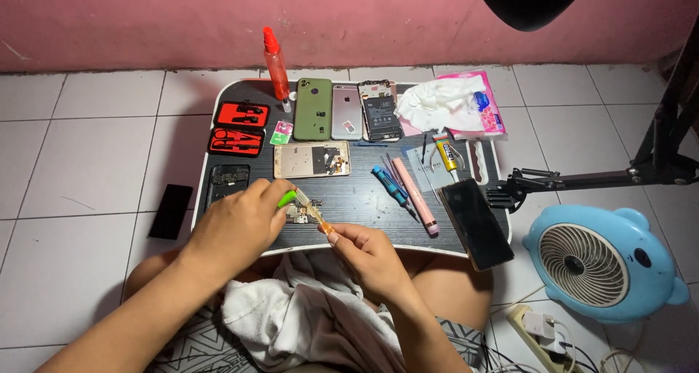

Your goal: Disassembling and cleaning the internal components of a smartphone using a precision screwdriver and a small brush.

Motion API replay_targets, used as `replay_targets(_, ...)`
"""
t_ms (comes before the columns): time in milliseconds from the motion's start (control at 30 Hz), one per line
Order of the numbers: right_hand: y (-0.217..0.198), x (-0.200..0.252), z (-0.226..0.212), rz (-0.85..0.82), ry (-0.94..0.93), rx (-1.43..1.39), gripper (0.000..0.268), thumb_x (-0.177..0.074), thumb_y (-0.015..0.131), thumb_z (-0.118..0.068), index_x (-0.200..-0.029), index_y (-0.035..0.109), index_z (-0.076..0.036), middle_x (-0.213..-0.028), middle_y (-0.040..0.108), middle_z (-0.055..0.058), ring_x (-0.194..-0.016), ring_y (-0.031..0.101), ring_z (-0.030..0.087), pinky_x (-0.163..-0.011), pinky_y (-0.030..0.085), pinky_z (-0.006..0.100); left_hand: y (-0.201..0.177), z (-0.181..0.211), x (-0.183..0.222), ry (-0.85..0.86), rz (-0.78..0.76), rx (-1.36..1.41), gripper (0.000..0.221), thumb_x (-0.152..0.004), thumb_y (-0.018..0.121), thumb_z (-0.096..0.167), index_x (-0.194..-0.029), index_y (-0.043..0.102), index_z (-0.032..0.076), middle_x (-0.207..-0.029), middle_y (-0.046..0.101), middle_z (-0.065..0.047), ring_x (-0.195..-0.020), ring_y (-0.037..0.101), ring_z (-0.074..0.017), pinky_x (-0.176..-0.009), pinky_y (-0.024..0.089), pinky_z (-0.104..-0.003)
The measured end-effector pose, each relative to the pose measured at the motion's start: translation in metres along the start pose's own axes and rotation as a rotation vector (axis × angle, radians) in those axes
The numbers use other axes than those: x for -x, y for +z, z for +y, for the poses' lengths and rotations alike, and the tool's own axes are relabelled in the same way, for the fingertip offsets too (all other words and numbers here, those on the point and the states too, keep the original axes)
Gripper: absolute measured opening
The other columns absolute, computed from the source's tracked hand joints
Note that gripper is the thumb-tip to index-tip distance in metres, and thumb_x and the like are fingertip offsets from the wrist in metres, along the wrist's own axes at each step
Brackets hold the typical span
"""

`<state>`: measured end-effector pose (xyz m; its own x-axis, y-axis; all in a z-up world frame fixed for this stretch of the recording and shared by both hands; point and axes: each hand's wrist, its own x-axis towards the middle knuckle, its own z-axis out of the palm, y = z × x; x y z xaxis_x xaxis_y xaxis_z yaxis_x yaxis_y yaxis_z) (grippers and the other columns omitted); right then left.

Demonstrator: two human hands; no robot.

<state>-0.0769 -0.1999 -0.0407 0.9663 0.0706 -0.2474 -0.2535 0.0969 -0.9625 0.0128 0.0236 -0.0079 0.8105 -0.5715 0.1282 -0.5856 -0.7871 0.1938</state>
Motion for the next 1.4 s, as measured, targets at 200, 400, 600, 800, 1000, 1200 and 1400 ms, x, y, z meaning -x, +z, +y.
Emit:
replay_targets(200,-0.002,-0.002,-0.010,-0.064,0.132,-0.077,0.028,-0.100,0.060,-0.008,-0.117,0.078,0.004,-0.054,0.049,-0.005,-0.043,0.032,0.002,-0.038,0.019,0.020,-0.009,0.016,0.001,-0.067,0.118,0.023,0.035,-0.087,0.069,0.020,-0.119,0.054,0.017,-0.088,0.066,-0.008,-0.058,0.071,-0.0360,-0.051,0.058,-0.052)
replay_targets(400,0.004,-0.004,0.003,-0.018,0.063,0.010,0.028,-0.098,0.064,-0.009,-0.117,0.080,0.002,-0.056,0.050,-0.007,-0.046,0.032,0.001,-0.041,0.019,0.021,-0.002,0.019,0.003,-0.052,0.059,0.055,0.036,-0.087,0.068,0.018,-0.119,0.052,0.014,-0.086,0.066,-0.008,-0.054,0.071,-0.0310,-0.049,0.061,-0.046)
replay_targets(600,0.001,-0.003,-0.001,-0.004,0.099,0.071,0.028,-0.097,0.063,-0.011,-0.116,0.081,0.001,-0.058,0.053,-0.006,-0.049,0.036,0.003,-0.043,0.024,0.021,0.010,0.034,0.009,0.028,0.108,0.075,0.044,-0.082,0.069,0.016,-0.123,0.054,0.014,-0.101,0.067,-0.009,-0.066,0.074,-0.0316,-0.053,0.061,-0.045)
replay_targets(800,-0.002,-0.003,-0.004,-0.009,0.093,0.125,0.026,-0.097,0.064,-0.010,-0.114,0.081,0.000,-0.058,0.055,-0.006,-0.047,0.036,0.002,-0.041,0.024,0.021,0.011,0.032,0.002,0.029,0.104,0.083,0.044,-0.083,0.068,0.017,-0.125,0.057,0.012,-0.101,0.067,-0.011,-0.064,0.074,-0.0321,-0.053,0.062,-0.045)
replay_targets(1000,-0.004,-0.005,-0.003,0.004,0.117,-0.010,0.031,-0.099,0.061,-0.010,-0.121,0.079,0.004,-0.057,0.051,-0.005,-0.048,0.034,0.003,-0.043,0.022,0.021,0.015,0.023,-0.005,-0.002,0.140,0.077,0.043,-0.083,0.069,0.014,-0.124,0.056,0.014,-0.084,0.062,-0.007,-0.052,0.070,-0.0274,-0.048,0.060,-0.044)
replay_targets(1200,-0.002,-0.005,-0.005,0.023,0.132,-0.009,0.030,-0.099,0.062,-0.010,-0.118,0.080,0.004,-0.056,0.051,-0.005,-0.046,0.033,0.003,-0.041,0.021,0.021,0.018,0.017,-0.006,-0.015,0.106,0.082,0.039,-0.086,0.068,0.014,-0.123,0.055,0.014,-0.083,0.062,-0.007,-0.050,0.069,-0.0248,-0.047,0.062,-0.041)
replay_targets(1400,-0.003,-0.008,0.001,0.010,0.139,-0.042,0.029,-0.099,0.062,-0.009,-0.116,0.080,0.006,-0.055,0.051,-0.004,-0.046,0.033,0.003,-0.041,0.021,0.022,0.021,0.018,-0.008,-0.039,0.106,0.085,0.042,-0.085,0.068,0.019,-0.125,0.058,0.016,-0.088,0.063,-0.006,-0.054,0.070,-0.0290,-0.048,0.060,-0.045)
